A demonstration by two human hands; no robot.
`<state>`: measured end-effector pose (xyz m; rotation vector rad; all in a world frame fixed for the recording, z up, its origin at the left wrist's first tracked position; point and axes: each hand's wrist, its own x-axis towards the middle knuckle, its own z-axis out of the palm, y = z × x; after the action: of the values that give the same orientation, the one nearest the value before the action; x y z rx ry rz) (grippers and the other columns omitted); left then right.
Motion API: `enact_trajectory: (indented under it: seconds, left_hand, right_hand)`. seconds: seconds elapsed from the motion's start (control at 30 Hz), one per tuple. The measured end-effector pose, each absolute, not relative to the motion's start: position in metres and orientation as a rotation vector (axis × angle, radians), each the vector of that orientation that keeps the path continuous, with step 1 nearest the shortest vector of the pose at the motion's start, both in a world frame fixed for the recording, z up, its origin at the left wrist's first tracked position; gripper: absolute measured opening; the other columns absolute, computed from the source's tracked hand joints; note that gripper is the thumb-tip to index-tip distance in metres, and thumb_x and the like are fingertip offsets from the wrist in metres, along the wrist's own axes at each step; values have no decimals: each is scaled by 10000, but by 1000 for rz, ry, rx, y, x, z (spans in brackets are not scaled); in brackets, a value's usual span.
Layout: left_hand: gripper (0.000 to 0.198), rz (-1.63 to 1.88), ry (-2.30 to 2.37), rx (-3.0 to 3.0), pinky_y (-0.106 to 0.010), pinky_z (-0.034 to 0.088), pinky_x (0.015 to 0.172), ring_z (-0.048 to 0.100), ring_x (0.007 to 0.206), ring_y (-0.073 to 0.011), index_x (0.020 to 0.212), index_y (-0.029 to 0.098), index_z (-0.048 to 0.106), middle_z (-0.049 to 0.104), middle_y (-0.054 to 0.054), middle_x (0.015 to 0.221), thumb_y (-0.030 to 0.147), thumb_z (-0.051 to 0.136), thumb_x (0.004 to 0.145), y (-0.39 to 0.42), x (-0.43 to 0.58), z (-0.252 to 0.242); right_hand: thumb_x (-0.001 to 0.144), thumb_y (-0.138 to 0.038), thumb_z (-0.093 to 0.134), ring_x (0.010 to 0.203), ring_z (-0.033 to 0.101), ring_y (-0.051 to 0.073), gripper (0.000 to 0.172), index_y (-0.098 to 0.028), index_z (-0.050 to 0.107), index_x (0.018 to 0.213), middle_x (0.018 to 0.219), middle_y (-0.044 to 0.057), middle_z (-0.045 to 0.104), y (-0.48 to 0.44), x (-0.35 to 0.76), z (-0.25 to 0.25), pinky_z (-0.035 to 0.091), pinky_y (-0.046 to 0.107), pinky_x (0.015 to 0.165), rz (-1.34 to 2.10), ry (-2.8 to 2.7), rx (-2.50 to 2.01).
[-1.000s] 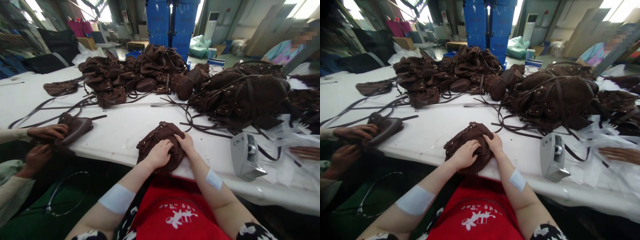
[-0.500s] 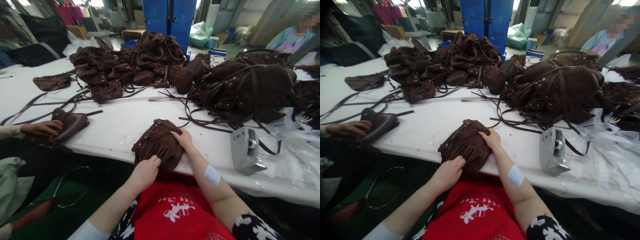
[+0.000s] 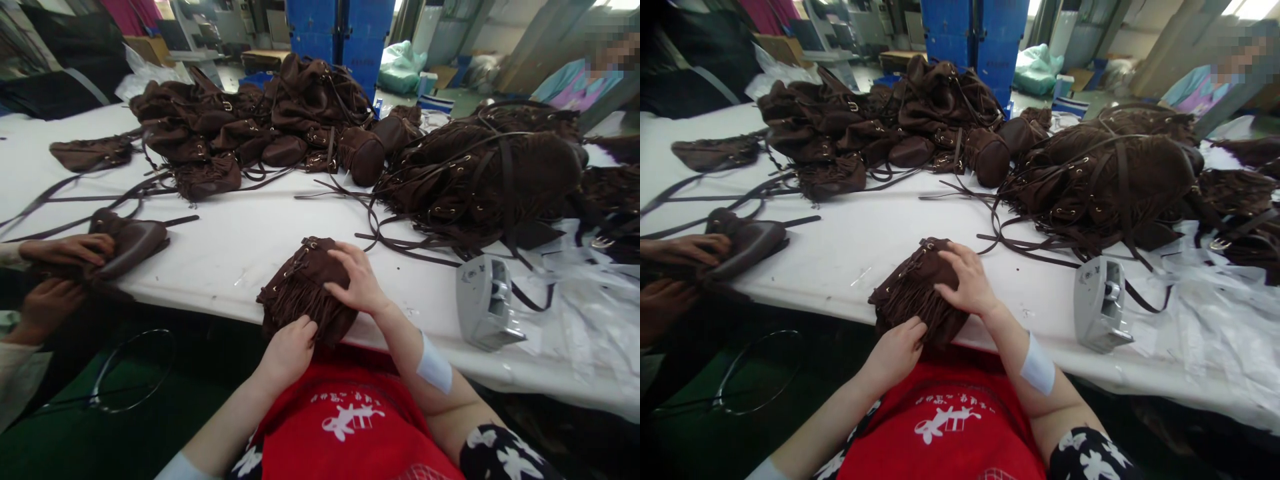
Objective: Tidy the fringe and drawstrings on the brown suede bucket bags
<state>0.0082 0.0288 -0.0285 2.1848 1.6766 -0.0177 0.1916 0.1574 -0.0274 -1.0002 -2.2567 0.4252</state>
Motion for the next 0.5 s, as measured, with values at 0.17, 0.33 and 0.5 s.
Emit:
enact_trajectory:
  seconds: [0.17, 0.33, 0.5]
  left_hand:
    - [154, 140, 1658, 2132, -286, 441, 783, 577, 874, -168, 838, 211, 539, 583, -33, 926, 112, 422, 847, 31, -5, -23]
    - [169, 122, 1710, 2160, -292, 426, 746, 567, 822, -170, 808, 213, 529, 571, -30, 895, 125, 394, 860, 27, -6, -16]
    - [210, 103, 1694, 2103, -285, 402, 719, 570, 795, -165, 765, 211, 524, 587, -31, 860, 129, 369, 880, 10, -9, -22]
  right_hand:
    - [672, -317, 769, 1351, 331, 316, 500, -218, 638, 1144, 1421, 110, 449, 141, 174, -31, 245, 489, 1119, 550, -2727, -719]
    - [860, -150, 569, 1272, 423, 226, 129, -188, 648, 955, 1310, 81, 558, 144, 155, -65, 269, 432, 1121, 372, -2616, -925]
    - [906, -145, 512, 1282, 419, 210, 153, -185, 634, 990, 1321, 71, 559, 147, 158, -70, 258, 430, 1136, 298, -2642, -904]
